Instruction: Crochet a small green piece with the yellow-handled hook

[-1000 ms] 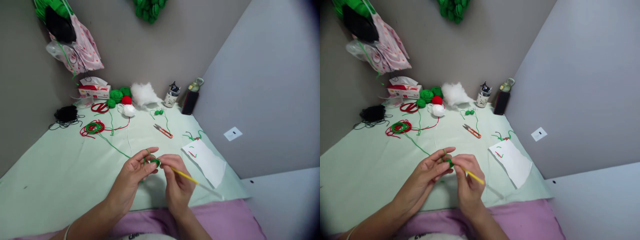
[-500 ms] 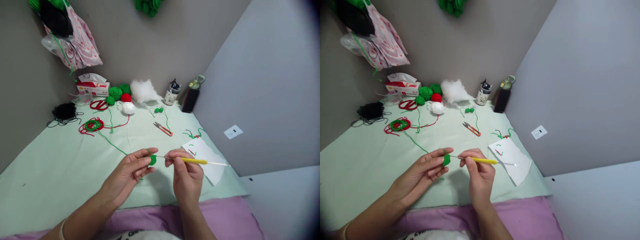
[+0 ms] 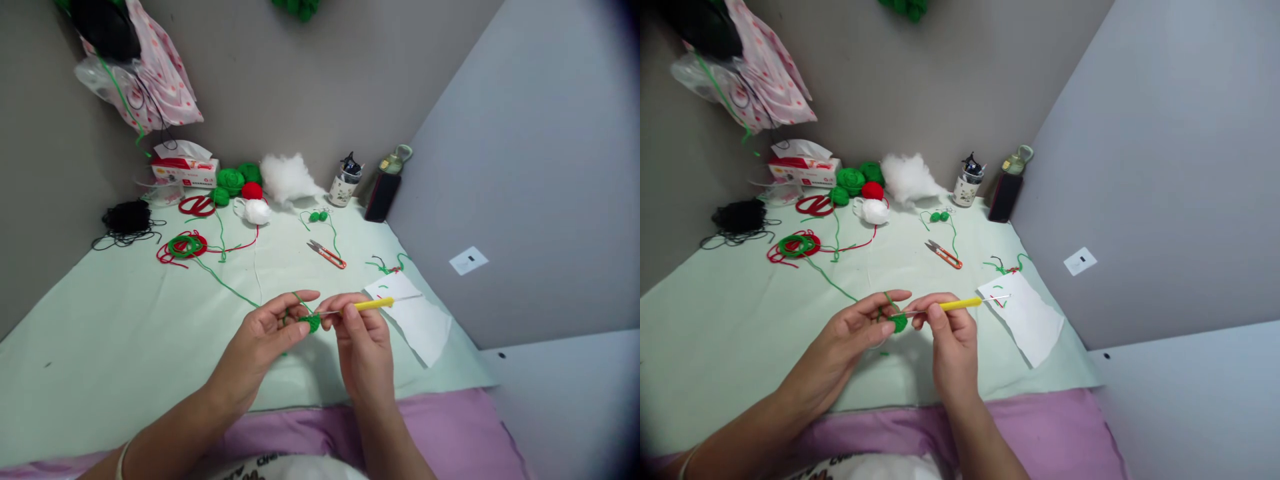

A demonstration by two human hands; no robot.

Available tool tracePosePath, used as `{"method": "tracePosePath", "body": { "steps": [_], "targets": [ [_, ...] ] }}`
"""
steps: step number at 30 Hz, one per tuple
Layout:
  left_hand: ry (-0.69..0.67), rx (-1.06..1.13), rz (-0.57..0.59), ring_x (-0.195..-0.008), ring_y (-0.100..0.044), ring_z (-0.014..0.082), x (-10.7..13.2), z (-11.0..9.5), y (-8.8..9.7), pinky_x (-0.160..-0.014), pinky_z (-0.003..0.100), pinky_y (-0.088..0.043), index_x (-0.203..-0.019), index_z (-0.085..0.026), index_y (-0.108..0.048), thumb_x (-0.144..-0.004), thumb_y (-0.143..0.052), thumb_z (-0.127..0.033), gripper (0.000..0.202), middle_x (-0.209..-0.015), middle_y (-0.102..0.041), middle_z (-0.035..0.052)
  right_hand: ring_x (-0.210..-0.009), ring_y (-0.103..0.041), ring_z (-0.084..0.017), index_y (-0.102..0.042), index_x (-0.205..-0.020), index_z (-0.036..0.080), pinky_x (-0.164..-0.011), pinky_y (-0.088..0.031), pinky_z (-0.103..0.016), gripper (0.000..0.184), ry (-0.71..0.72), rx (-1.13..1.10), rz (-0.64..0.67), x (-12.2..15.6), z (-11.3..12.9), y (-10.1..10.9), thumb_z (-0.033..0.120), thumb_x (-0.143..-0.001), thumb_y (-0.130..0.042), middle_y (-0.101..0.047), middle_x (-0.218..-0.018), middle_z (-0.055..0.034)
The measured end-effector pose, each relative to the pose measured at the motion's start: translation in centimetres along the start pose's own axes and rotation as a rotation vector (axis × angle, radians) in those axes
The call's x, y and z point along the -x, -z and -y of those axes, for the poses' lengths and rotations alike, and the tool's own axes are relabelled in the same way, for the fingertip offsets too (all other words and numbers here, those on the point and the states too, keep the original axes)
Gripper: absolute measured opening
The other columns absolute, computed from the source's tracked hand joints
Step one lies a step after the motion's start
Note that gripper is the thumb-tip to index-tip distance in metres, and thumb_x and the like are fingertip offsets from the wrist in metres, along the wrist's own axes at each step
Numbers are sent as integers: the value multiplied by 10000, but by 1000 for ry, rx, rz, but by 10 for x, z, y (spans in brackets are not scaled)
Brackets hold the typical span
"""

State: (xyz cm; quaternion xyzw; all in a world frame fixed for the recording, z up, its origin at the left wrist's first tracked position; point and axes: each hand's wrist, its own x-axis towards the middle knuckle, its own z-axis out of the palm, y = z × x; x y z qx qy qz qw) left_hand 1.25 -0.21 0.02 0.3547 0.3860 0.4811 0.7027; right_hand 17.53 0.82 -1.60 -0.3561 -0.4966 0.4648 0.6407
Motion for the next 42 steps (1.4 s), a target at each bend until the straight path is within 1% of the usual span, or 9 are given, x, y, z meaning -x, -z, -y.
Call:
{"method": "tracePosePath", "body": {
  "steps": [8,15,19,23,26,29,33,38,42],
  "targets": [
    [-114,-175,-38,-847,-520,157,-1,4,7,-784,275,-429,-1189,-348,-833,-893,-792,-256,313,-907,-631,-8,-834,-696,-149,-740,-1004,248,-758,-564,-284,204,152,252,123,9,8,4,241,-1081,-552,-768,-939,-20],
    [-228,-287,-98,-796,-501,152,0,8,3,-796,281,-453,-1191,-350,-830,-871,-788,-174,367,-885,-621,-20,-865,-706,-187,-659,-1169,228,-746,-583,-335,281,582,682,222,15,11,5,57,-1022,-491,-755,-981,-63],
    [-74,-27,-54,-804,-526,141,-1,6,-2,-779,257,-468,-1266,-322,-801,-829,-883,-299,446,-879,-632,-14,-934,-736,-222,-698,-1288,262,-756,-620,-355,380,812,938,195,17,-3,8,65,-994,-562,-753,-1070,-94],
    [177,262,70,-640,-420,74,-6,2,2,-815,256,-496,-1228,-231,-825,-781,-932,-339,472,-765,-570,-40,-949,-726,-211,-744,-1231,278,-768,-619,-346,333,659,711,102,17,-4,10,89,-1010,-581,-747,-1056,-75],
    [153,262,64,-693,-491,79,-7,-1,3,-862,251,-491,-1191,-238,-840,-799,-916,-284,402,-796,-612,-29,-787,-675,-171,-771,-1061,266,-669,-579,-313,241,410,343,33,10,3,7,158,-1053,-556,-728,-908,-37],
    [87,190,75,-889,-595,133,-5,-2,0,-854,233,-469,-1160,-273,-850,-790,-921,-283,377,-921,-711,11,-817,-691,-171,-787,-1006,267,-673,-579,-300,199,297,209,58,4,4,1,216,-1052,-601,-747,-912,-35],
    [-15,89,7,-883,-577,136,-3,2,-5,-818,222,-453,-1147,-301,-856,-789,-933,-312,367,-908,-698,-1,-891,-731,-185,-782,-1077,282,-717,-610,-310,234,334,355,62,7,-1,-2,147,-1042,-594,-773,-949,-39],
    [85,211,6,-708,-476,97,-7,6,-5,-697,201,-429,-1205,-268,-845,-785,-928,-337,434,-842,-651,-7,-986,-737,-218,-766,-1268,323,-794,-629,-363,397,661,763,92,19,-5,2,78,-980,-645,-757,-1122,-80],
    [183,321,77,-588,-316,59,-11,3,0,-826,246,-502,-1119,-211,-875,-796,-908,-307,338,-750,-562,-40,-864,-715,-180,-788,-1172,306,-730,-600,-326,319,466,497,22,14,-2,5,97,-1009,-611,-761,-1007,-47]
  ]
}}
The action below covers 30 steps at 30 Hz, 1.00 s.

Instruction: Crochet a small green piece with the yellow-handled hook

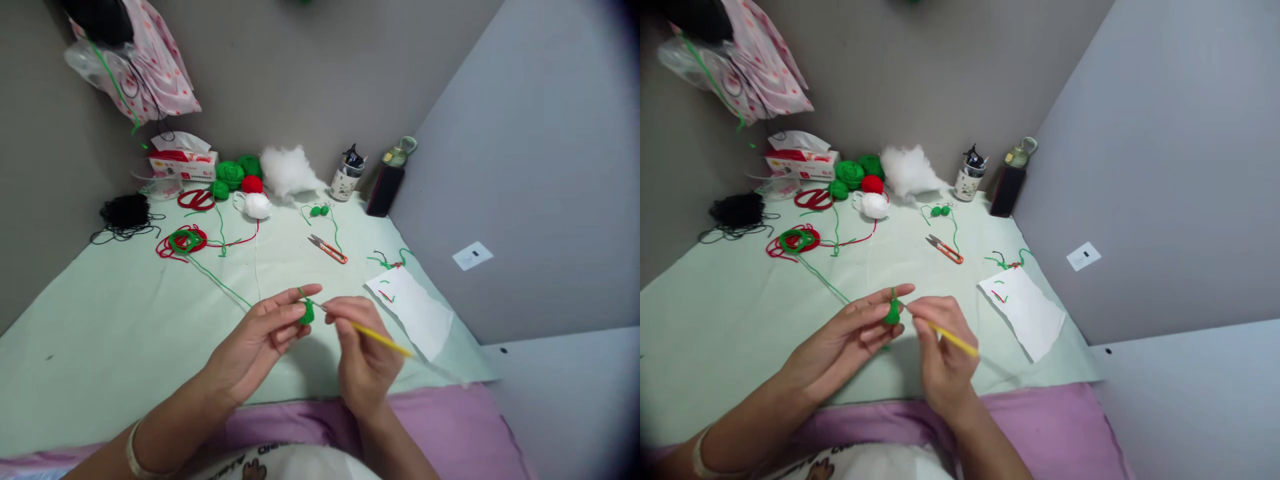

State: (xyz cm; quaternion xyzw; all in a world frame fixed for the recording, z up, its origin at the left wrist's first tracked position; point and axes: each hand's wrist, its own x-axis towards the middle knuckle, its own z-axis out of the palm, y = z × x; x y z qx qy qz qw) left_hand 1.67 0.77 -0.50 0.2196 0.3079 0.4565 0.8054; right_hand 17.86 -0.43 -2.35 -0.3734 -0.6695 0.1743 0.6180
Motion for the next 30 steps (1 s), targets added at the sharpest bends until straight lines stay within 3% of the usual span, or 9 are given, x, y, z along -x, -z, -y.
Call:
{"method": "tracePosePath", "body": {
  "steps": [2,4,8,13,17,21,26,28,30],
  "targets": [
    [-52,-31,-24,-576,-313,58,0,-1,1,-862,253,-502,-1090,-233,-878,-807,-893,-271,286,-723,-537,-56,-735,-667,-150,-805,-1052,290,-661,-567,-301,238,-181,-228,-44,-5,-1,0,162,-1037,-605,-740,-902,-24],
    [-131,-115,-52,-637,-430,74,2,0,1,-812,225,-477,-1089,-263,-873,-813,-886,-255,276,-772,-596,-39,-699,-642,-137,-816,-999,283,-633,-545,-287,202,-293,-386,-24,-7,-2,-2,221,-1041,-628,-739,-888,-20],
    [-226,-269,-49,-919,-605,149,6,5,0,-841,234,-459,-1173,-342,-846,-855,-875,-314,320,-946,-712,1,-835,-680,-159,-838,-1008,289,-724,-556,-288,153,-311,-362,7,-6,-3,-6,256,-1016,-689,-788,-949,-33],
    [-216,-365,-46,-960,-595,173,8,5,3,-841,258,-443,-1195,-346,-831,-902,-824,-353,293,-985,-709,10,-717,-656,-134,-804,-954,249,-672,-549,-269,172,-428,-480,-7,-8,-6,-3,318,-1030,-667,-770,-890,-27],
    [-243,-404,-77,-887,-540,161,8,3,6,-764,251,-424,-1185,-357,-829,-894,-828,-354,291,-950,-651,-3,-664,-656,-137,-749,-909,219,-647,-560,-282,226,-436,-518,35,-13,-6,-1,365,-1041,-637,-748,-838,-26],
    [-296,-481,-109,-872,-534,155,9,3,7,-788,253,-430,-1170,-359,-831,-900,-822,-305,276,-930,-635,-10,-726,-680,-154,-726,-960,226,-682,-575,-303,225,-323,-343,85,-11,2,2,292,-1082,-547,-759,-910,-41],
    [-354,-509,-208,-784,-501,128,9,9,3,-757,236,-438,-1183,-346,-818,-875,-840,-230,330,-888,-603,-30,-902,-716,-197,-720,-1164,253,-769,-584,-334,271,127,153,188,0,4,2,100,-1026,-545,-759,-1001,-63],
    [-292,-382,-161,-800,-523,125,8,10,2,-757,225,-445,-1239,-336,-798,-856,-870,-260,397,-887,-621,-27,-930,-719,-211,-733,-1237,274,-763,-589,-335,335,273,322,163,6,0,0,89,-993,-598,-750,-1047,-79],
    [-153,-210,-82,-750,-511,109,6,9,3,-746,217,-449,-1268,-293,-793,-842,-892,-310,438,-845,-624,-23,-966,-729,-217,-747,-1267,297,-770,-598,-333,387,299,332,124,8,-3,-1,74,-978,-619,-743,-1079,-81]
  ]
}}
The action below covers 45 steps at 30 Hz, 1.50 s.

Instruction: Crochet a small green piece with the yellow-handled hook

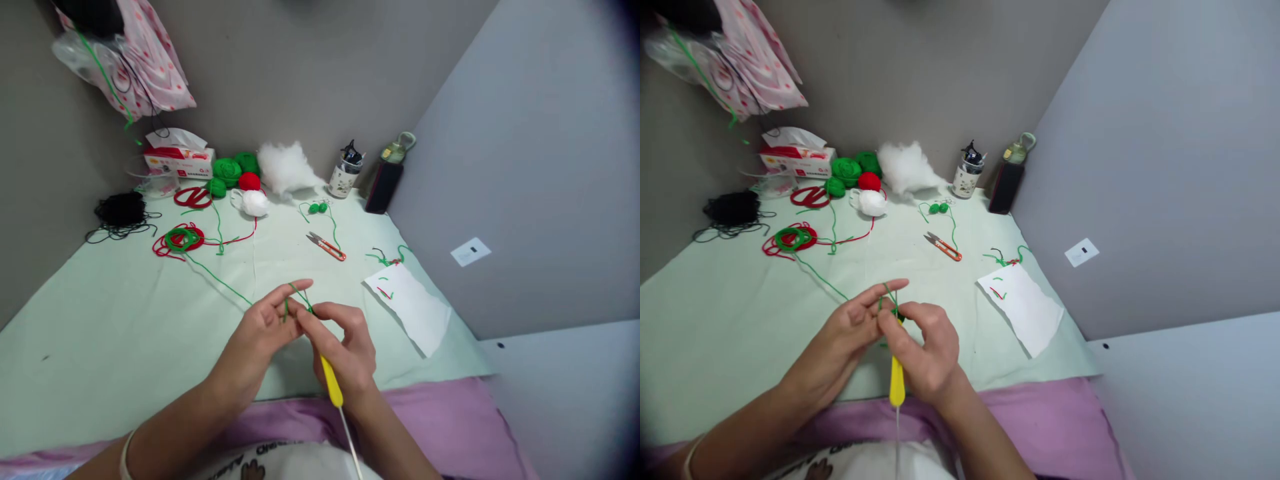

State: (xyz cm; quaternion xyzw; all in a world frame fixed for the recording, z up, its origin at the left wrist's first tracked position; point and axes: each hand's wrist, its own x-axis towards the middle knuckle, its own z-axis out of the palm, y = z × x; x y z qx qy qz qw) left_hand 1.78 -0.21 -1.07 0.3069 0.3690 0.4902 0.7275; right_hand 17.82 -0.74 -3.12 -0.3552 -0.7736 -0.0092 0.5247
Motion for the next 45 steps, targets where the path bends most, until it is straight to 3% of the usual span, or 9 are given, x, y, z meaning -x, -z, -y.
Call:
{"method": "tracePosePath", "body": {
  "steps": [4,7,11,15,19,24,29,37,45],
  "targets": [
    [115,162,26,-585,-344,61,-5,-7,3,-829,243,-486,-1182,-213,-834,-814,-909,-285,383,-701,-537,-65,-819,-708,-194,-781,-1088,272,-697,-592,-337,252,-321,-357,-104,-7,-2,2,137,-1029,-576,-745,-925,-49],
    [68,109,17,-720,-514,100,-4,-11,2,-832,244,-472,-1153,-249,-845,-796,-915,-268,364,-810,-641,-22,-715,-663,-174,-778,-946,240,-630,-562,-325,211,-506,-601,-159,-15,-3,2,243,-1050,-594,-735,-845,-42],
    [-10,1,41,-919,-602,159,-1,-8,-2,-851,256,-458,-1117,-282,-856,-811,-912,-308,312,-936,-714,14,-812,-700,-179,-797,-981,253,-673,-586,-314,171,-496,-617,-123,-17,-2,-4,247,-1036,-635,-766,-909,-42],
    [-66,-31,-17,-847,-572,135,-1,-3,-5,-817,240,-454,-1191,-313,-835,-808,-927,-327,393,-900,-692,-10,-834,-719,-179,-794,-1093,284,-676,-604,-308,240,-362,-372,-76,-9,2,-4,143,-1026,-613,-751,-955,-45],
    [76,124,30,-601,-401,69,-4,-3,-4,-751,229,-475,-1162,-233,-846,-789,-932,-327,394,-762,-616,-36,-988,-733,-210,-772,-1257,288,-798,-622,-347,385,-111,-124,-26,-1,3,0,59,-985,-626,-739,-1127,-90],
    [117,216,47,-531,-229,49,-7,-7,1,-882,266,-515,-1108,-195,-861,-830,-882,-251,284,-638,-439,-97,-775,-692,-169,-799,-1067,275,-677,-584,-316,228,-412,-431,-186,-8,-2,2,147,-1023,-616,-745,-923,-38],
    [-23,21,3,-818,-580,124,-2,-3,-2,-850,245,-467,-1156,-290,-844,-819,-899,-266,342,-894,-690,-11,-689,-653,-153,-798,-953,234,-630,-555,-298,179,-639,-713,-130,-10,-7,-6,337,-1018,-667,-749,-883,-42],
    [-62,-135,-2,-950,-574,178,0,-2,2,-852,275,-436,-1181,-334,-833,-870,-849,-359,313,-999,-696,14,-684,-649,-147,-762,-913,217,-651,-565,-288,227,-723,-773,-139,-13,-9,-3,383,-1025,-654,-736,-834,-32],
    [-154,-305,-65,-788,-509,146,3,-3,3,-760,270,-427,-1160,-348,-832,-886,-829,-298,279,-899,-614,-13,-757,-689,-155,-735,-1003,234,-705,-575,-304,211,-541,-545,-60,-13,0,6,233,-1079,-538,-762,-923,-35]
  ]
}}
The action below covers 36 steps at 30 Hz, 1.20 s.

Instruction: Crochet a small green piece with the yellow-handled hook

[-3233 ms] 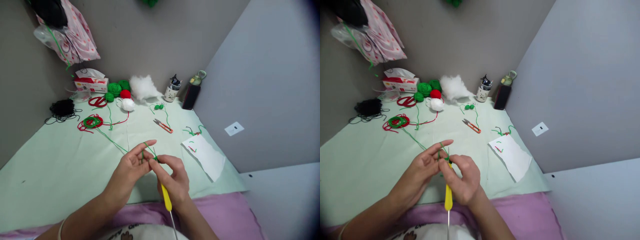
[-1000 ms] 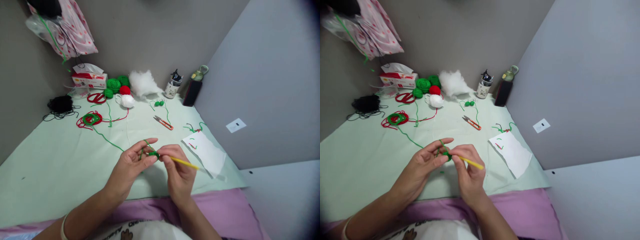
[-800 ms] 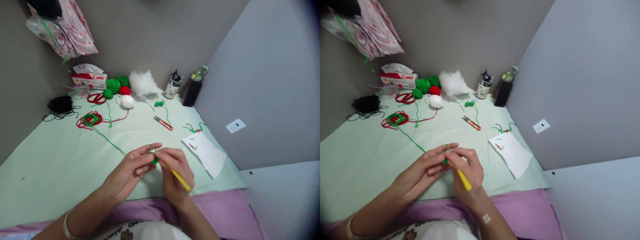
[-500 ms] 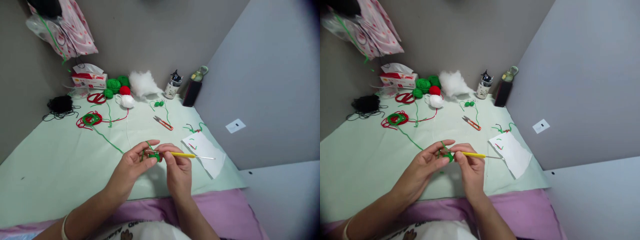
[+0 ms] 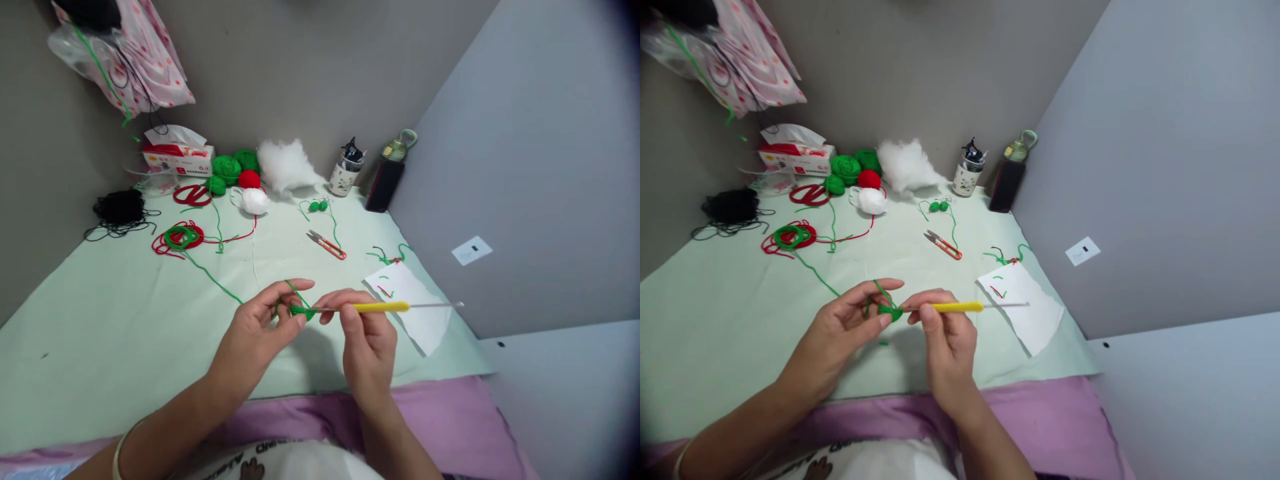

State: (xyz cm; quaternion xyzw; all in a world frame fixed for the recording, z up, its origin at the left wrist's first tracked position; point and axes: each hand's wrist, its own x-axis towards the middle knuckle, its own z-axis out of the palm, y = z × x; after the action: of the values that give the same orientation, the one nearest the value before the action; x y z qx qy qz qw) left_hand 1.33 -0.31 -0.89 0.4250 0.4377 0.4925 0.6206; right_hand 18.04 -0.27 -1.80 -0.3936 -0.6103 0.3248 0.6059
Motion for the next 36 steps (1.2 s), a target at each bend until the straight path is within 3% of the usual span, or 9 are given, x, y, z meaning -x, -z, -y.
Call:
{"method": "tracePosePath", "body": {
  "steps": [4,8,13,18,21,25,29,32,36],
  "targets": [
    [-48,-40,-81,-730,-496,130,1,1,-5,-778,270,-445,-1168,-319,-826,-866,-851,-256,309,-870,-600,-23,-865,-711,-195,-715,-1175,257,-743,-578,-338,281,377,387,90,6,-1,0,96,-1026,-539,-768,-978,-60],
    [127,267,45,-681,-475,109,-4,2,-8,-724,238,-461,-1251,-270,-802,-801,-919,-342,470,-806,-600,-26,-961,-727,-227,-742,-1267,286,-781,-605,-355,374,599,637,29,9,-8,-3,77,-981,-623,-759,-1088,-92],
    [282,493,119,-531,-211,54,-10,-1,1,-824,235,-508,-1164,-211,-844,-819,-905,-284,358,-581,-380,-113,-884,-717,-199,-775,-1143,276,-736,-604,-344,276,315,245,-35,4,-6,0,118,-1031,-579,-766,-1000,-59],
    [189,377,112,-666,-483,64,-6,-3,0,-757,185,-468,-1158,-266,-846,-815,-908,-271,348,-836,-649,-28,-776,-677,-166,-798,-983,269,-670,-570,-301,185,39,-130,-25,-4,-7,-3,244,-1044,-625,-757,-898,-30],
    [123,291,84,-868,-587,123,-4,0,-5,-786,193,-464,-1143,-289,-852,-816,-917,-311,334,-939,-691,2,-851,-707,-170,-804,-1025,282,-698,-582,-288,189,61,-66,-9,-3,-9,-6,213,-1041,-629,-771,-923,-28],
    [97,307,33,-809,-569,112,-5,3,-8,-765,190,-467,-1191,-296,-839,-804,-936,-335,401,-885,-684,-8,-920,-726,-184,-785,-1197,311,-758,-614,-320,307,265,268,22,7,-12,-5,116,-1012,-637,-757,-1036,-48],
    [263,482,133,-546,-303,33,-8,2,-4,-688,166,-466,-1173,-224,-852,-814,-922,-318,378,-729,-587,-55,-984,-727,-207,-752,-1310,336,-792,-623,-351,426,437,434,19,11,-11,-2,76,-990,-643,-753,-1121,-70],
    [286,526,143,-521,-226,33,-10,-1,0,-841,226,-523,-1101,-197,-869,-830,-896,-278,284,-617,-456,-99,-824,-704,-171,-799,-1149,316,-712,-591,-318,298,231,167,-90,4,-7,0,115,-1017,-623,-750,-948,-31],
    [170,381,45,-660,-470,70,-9,-1,-2,-750,191,-465,-1118,-262,-859,-811,-902,-259,309,-777,-606,-43,-698,-638,-131,-819,-990,297,-651,-540,-283,186,-64,-235,-74,-2,-8,-1,260,-1041,-643,-720,-862,-4]
  ]
}}
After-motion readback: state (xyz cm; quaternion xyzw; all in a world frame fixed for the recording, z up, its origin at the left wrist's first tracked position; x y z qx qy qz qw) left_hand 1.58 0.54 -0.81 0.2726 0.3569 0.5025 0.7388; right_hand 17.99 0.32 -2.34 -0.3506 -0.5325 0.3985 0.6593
